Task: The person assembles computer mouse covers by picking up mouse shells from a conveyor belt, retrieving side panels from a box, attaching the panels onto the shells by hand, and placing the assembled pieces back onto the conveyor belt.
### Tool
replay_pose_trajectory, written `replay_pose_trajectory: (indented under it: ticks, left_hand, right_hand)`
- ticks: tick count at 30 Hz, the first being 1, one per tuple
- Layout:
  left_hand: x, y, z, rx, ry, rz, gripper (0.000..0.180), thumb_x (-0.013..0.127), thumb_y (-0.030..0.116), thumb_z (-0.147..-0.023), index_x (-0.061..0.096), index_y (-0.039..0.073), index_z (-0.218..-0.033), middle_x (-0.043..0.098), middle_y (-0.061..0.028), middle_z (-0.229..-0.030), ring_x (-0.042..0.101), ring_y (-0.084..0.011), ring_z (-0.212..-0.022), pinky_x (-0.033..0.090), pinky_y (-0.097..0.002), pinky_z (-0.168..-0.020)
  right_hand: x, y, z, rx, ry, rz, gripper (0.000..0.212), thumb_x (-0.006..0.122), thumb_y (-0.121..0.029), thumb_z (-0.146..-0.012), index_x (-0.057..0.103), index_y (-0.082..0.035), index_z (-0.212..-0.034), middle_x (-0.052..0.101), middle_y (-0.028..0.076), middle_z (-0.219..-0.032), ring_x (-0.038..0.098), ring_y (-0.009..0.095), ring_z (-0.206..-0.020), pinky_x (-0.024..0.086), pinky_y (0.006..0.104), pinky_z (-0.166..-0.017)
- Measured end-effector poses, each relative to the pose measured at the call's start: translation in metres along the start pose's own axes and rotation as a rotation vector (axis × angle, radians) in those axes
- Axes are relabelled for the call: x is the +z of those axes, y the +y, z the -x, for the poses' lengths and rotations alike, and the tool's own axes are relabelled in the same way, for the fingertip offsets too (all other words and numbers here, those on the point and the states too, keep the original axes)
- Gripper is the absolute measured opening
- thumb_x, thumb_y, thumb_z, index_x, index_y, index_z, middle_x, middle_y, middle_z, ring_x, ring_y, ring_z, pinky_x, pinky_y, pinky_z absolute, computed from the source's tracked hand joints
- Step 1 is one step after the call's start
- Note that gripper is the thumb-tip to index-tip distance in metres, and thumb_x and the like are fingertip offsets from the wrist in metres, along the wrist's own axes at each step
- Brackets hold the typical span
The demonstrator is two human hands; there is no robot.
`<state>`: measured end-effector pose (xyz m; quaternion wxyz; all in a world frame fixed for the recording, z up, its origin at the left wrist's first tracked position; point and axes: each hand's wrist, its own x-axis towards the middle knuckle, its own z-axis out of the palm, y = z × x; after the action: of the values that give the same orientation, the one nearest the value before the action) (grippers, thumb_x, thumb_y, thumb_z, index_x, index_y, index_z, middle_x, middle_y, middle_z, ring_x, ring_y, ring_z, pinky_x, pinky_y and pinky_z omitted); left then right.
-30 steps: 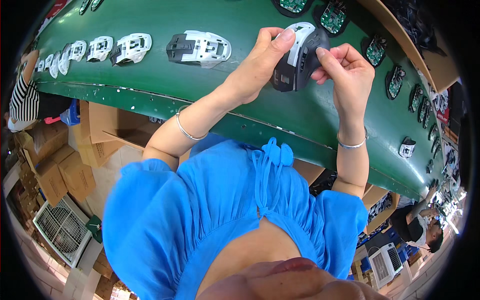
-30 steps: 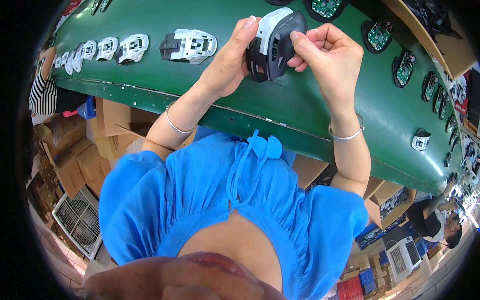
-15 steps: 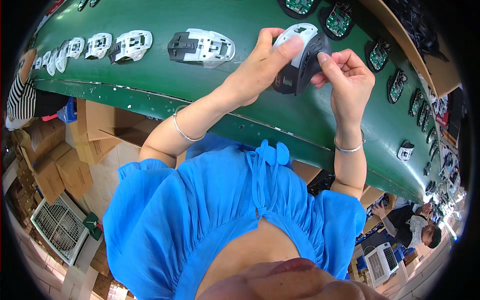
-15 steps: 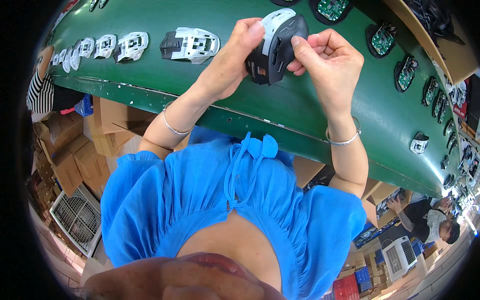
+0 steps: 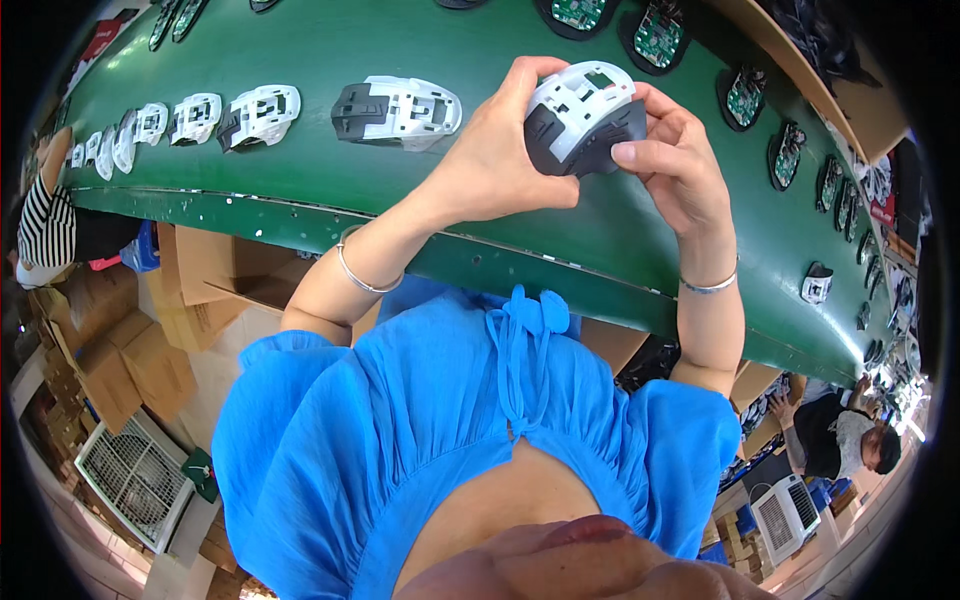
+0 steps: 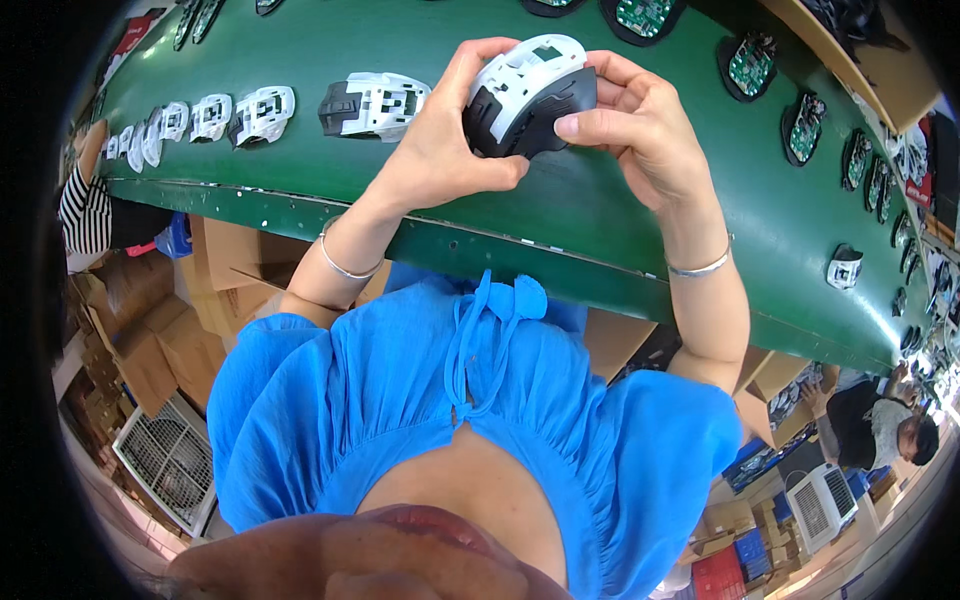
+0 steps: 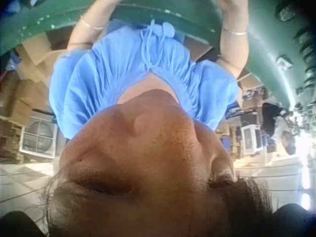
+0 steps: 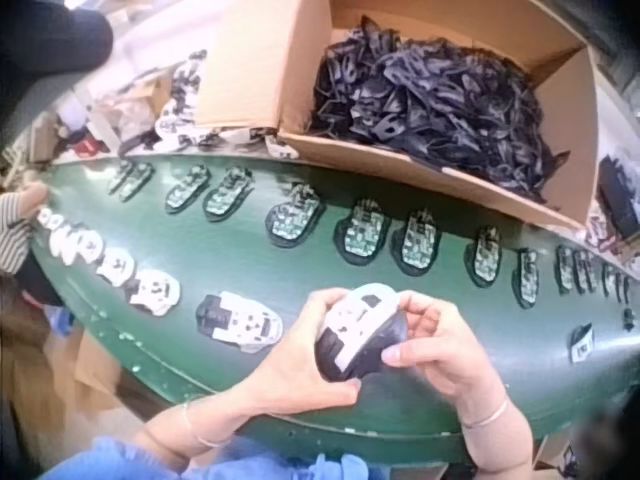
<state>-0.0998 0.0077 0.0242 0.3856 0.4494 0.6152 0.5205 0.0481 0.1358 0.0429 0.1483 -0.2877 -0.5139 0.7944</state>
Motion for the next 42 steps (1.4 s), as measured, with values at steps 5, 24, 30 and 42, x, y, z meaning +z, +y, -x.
replay_pose_trajectory:
  ticks: [5,24,30,42]
  left_hand:
    - [-0.008,-0.001,-0.001,0.153,-0.147,-0.147,0.075,0.064,0.008,-0.052,0.038,0.001,-0.122,0.050,-0.0120,-0.107,0.052,-0.0233,-0.099,0.043,-0.0319,-0.086]
    - [-0.002,-0.011,0.007,0.661,0.113,-0.314,0.069,0.080,0.019,-0.056,0.054,-0.010,-0.113,0.057,-0.0221,-0.114,0.057,-0.0335,-0.101,0.045,-0.0398,-0.087]
    - [-0.007,-0.019,0.011,0.589,0.038,-0.158,0.069,0.080,0.025,-0.057,0.055,-0.011,-0.110,0.060,-0.0223,-0.106,0.059,-0.0319,-0.095,0.046,-0.0380,-0.079]
    - [-0.014,-0.014,-0.013,0.358,-0.063,-0.042,0.069,0.080,0.009,-0.054,0.054,0.002,-0.118,0.055,-0.0135,-0.120,0.053,-0.0289,-0.111,0.042,-0.0355,-0.094]
  right_hand:
    - [0.001,-0.003,0.013,0.165,-0.145,-0.009,0.044,0.069,0.002,-0.067,0.055,0.006,-0.109,0.065,0.011,-0.094,0.063,0.015,-0.081,0.051,0.0263,-0.076]
    - [-0.004,0.013,0.056,-0.166,0.037,0.062,0.029,0.076,0.006,-0.063,0.064,0.002,-0.089,0.066,0.012,-0.090,0.063,0.017,-0.081,0.051,0.0295,-0.075]
    - [0.001,0.039,0.051,-0.234,-0.006,-0.090,0.031,0.079,0.001,-0.061,0.064,0.004,-0.088,0.067,0.012,-0.088,0.063,0.017,-0.080,0.050,0.0299,-0.075]
    - [0.004,0.051,0.043,-0.221,0.192,-0.010,0.024,0.075,0.006,-0.061,0.066,0.002,-0.083,0.067,0.010,-0.088,0.064,0.017,-0.079,0.050,0.0279,-0.073]
